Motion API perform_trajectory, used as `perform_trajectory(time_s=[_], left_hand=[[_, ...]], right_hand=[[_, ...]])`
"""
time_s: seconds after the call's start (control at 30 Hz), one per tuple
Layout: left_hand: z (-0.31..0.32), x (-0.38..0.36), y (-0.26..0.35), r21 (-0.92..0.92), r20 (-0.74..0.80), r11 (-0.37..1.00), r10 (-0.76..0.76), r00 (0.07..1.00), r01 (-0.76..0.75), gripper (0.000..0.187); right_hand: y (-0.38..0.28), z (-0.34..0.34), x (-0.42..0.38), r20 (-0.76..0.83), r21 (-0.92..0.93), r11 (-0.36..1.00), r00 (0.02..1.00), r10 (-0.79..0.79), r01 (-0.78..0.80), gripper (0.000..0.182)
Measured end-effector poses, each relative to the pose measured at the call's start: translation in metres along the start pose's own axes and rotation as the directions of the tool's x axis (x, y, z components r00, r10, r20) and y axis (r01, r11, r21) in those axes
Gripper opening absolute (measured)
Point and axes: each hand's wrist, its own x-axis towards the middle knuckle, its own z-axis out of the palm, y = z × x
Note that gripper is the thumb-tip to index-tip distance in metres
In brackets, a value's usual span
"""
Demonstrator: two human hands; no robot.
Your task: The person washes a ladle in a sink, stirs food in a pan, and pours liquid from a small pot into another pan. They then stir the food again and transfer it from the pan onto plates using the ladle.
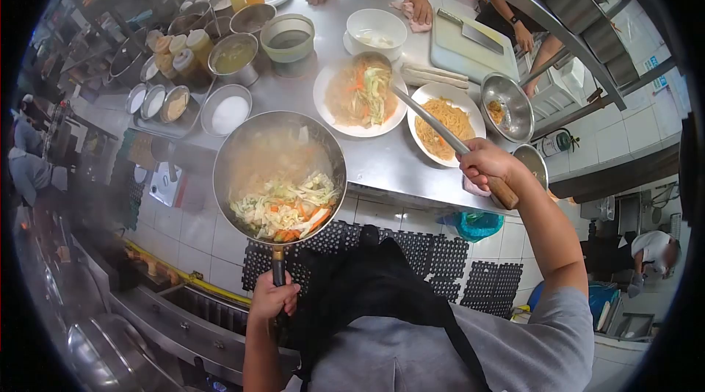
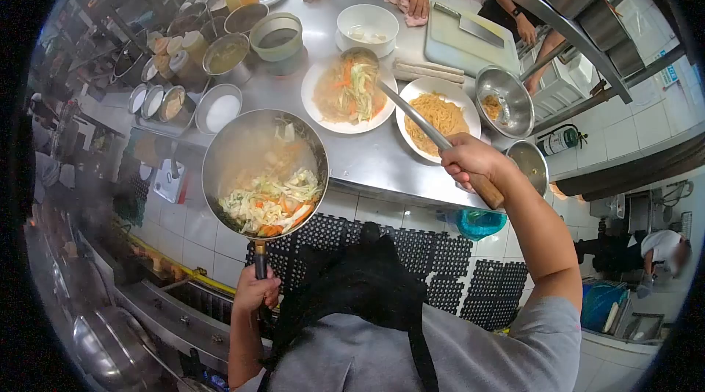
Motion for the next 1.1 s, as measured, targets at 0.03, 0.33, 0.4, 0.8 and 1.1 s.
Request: perform_trajectory(time_s=[0.03, 0.33, 0.4, 0.8, 1.1], left_hand=[[0.000, 0.000, 0.000, 0.000, 0.004, 1.000, 0.005, 1.000, -0.005, 0.022], [-0.004, 0.001, -0.004, 0.001, 0.036, 1.000, -0.030, 0.999, 0.030, 0.022], [-0.004, 0.002, -0.004, 0.008, 0.041, 1.000, -0.022, 0.999, 0.022, 0.022], [-0.008, -0.003, -0.006, 0.014, 0.024, 0.999, -0.037, 0.999, 0.036, 0.022], [-0.016, -0.001, -0.006, 0.009, 0.058, 1.000, -0.016, 0.998, 0.015, 0.024]], right_hand=[[0.001, -0.003, 0.003, 0.001, -0.056, 0.998, 1.000, -0.019, 0.019, 0.013], [0.007, 0.011, -0.003, -0.232, -0.689, 0.723, 0.929, -0.287, 0.052, 0.013], [0.017, 0.025, -0.005, -0.276, -0.911, 0.412, 0.795, -0.541, -0.036, 0.028], [0.074, 0.043, -0.019, -0.346, -0.874, 0.486, 0.699, -0.626, 0.003, 0.029], [0.084, 0.101, -0.014, -0.413, -0.764, 0.645, 0.769, -0.489, 0.000, 0.031]])
